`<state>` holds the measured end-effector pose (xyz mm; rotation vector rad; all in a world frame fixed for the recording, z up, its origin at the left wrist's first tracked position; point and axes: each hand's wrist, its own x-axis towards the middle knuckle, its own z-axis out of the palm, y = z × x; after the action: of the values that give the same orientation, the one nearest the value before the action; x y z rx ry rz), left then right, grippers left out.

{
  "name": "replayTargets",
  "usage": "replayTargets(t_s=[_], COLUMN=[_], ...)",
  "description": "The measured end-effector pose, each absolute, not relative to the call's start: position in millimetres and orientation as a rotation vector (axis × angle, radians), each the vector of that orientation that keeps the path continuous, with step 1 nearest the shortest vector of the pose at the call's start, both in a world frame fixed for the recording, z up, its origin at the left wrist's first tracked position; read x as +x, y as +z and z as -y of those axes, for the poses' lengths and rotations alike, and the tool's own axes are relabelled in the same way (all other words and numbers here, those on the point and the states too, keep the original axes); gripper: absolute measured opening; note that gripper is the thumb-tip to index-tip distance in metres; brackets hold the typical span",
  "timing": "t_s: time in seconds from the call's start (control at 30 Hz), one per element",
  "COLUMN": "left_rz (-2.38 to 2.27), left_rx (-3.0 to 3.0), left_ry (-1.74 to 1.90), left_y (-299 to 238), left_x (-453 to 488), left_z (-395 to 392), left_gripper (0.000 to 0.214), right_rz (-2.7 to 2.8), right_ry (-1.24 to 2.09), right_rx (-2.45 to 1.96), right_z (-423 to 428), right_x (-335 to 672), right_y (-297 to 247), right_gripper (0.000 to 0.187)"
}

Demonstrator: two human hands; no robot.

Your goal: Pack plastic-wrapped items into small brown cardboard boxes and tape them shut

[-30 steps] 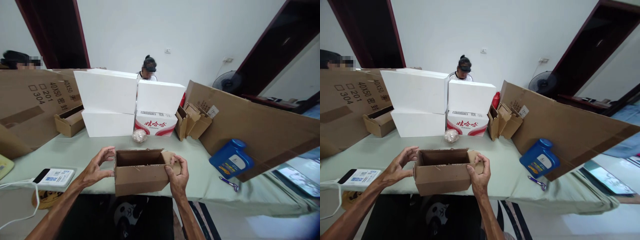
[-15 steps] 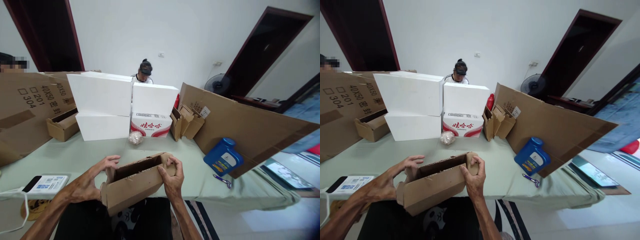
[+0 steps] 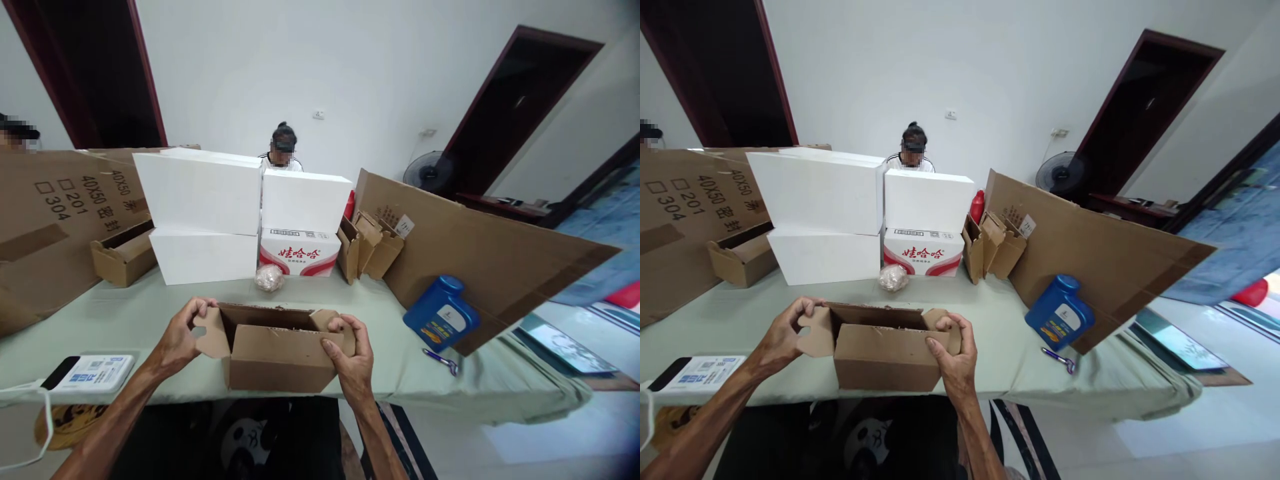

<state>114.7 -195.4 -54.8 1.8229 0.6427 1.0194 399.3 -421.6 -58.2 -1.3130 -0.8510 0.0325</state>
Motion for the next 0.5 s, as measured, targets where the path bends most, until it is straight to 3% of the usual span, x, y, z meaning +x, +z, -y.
replayTargets(t_s=[0.13,0.33,0.5], left_rz=[-0.761,-0.872,-0.957], left_rx=[1.751,1.714,1.631], left_ry=[1.055,1.036,1.142], left_y=[-53.5,-70.2,-76.0], left_x=[125.7,131.3,145.1], left_z=[192.1,179.4,178.5], left_gripper=[0.079,0.056,0.067], right_rz=[0.773,0.838,0.971], right_ry=[0.091,0.642,0.751], right_rx=[-1.263,-1.286,-1.343], right_z=[429.6,445.6,456.2], right_x=[393.4,384.4,389.4], right_y=[-64.1,-88.0,-98.7], right_gripper=[0.068,0.069,0.073])
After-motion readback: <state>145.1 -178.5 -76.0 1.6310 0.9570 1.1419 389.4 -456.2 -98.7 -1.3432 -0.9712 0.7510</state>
